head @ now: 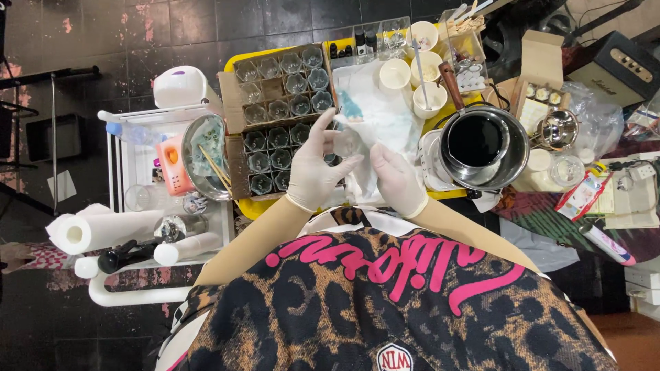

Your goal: Cleaning glass jars using a spray cleaner and a cloth in preparation for candle making.

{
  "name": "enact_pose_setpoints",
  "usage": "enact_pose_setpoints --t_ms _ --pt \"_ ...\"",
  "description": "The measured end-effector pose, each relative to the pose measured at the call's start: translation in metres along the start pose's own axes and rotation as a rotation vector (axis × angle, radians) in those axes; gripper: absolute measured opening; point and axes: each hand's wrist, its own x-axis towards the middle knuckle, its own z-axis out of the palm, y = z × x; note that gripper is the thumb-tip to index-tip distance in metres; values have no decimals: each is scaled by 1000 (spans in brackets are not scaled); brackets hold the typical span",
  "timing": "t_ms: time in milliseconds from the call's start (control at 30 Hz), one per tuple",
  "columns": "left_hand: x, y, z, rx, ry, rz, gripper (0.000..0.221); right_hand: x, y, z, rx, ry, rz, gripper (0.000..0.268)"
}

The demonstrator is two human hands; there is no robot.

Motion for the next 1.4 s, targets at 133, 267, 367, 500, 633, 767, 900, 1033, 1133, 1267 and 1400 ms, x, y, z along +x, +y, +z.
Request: enact_pose_setpoints --t_ms 133,267,367,500,633,767,900,1033,1133,1267,1400 --pt "1 0 -3 72 -131 -58 108 -1 -2 1 83 -42 -78 56" --pt "1 -1 -3 122 -148 -87 110 -7 -4 1 19 -78 -135 57" --pt "0 -9 -1 -42 -107 -89 106 -12 -1 0 16 -87 -178 58" --pt "-1 -23 -1 -79 -47 -151 103 -19 15 -9 -82 -71 -177 59" --pt "-1 -27 -5 -19 40 -83 97 -23 33 -17 -33 90 70 55" --pt "-6 -39 -2 -215 -28 6 76 -16 -16 -5 -46 134 94 57" --pt "0 -4 -9 105 -50 -107 63 -15 -18 -1 641 95 237 55" --pt "-4 -5 -6 71 -23 -34 60 -15 -11 1 725 27 301 54" --pt "-6 -17 -3 189 -12 63 70 -18 -1 0 617 25 269 49" --pt "-7 -15 6 313 -100 -52 101 -17 -3 0 -332 40 -43 45" --pt "-11 -39 16 165 -159 22 103 -17 8 -6 43 29 72 46"
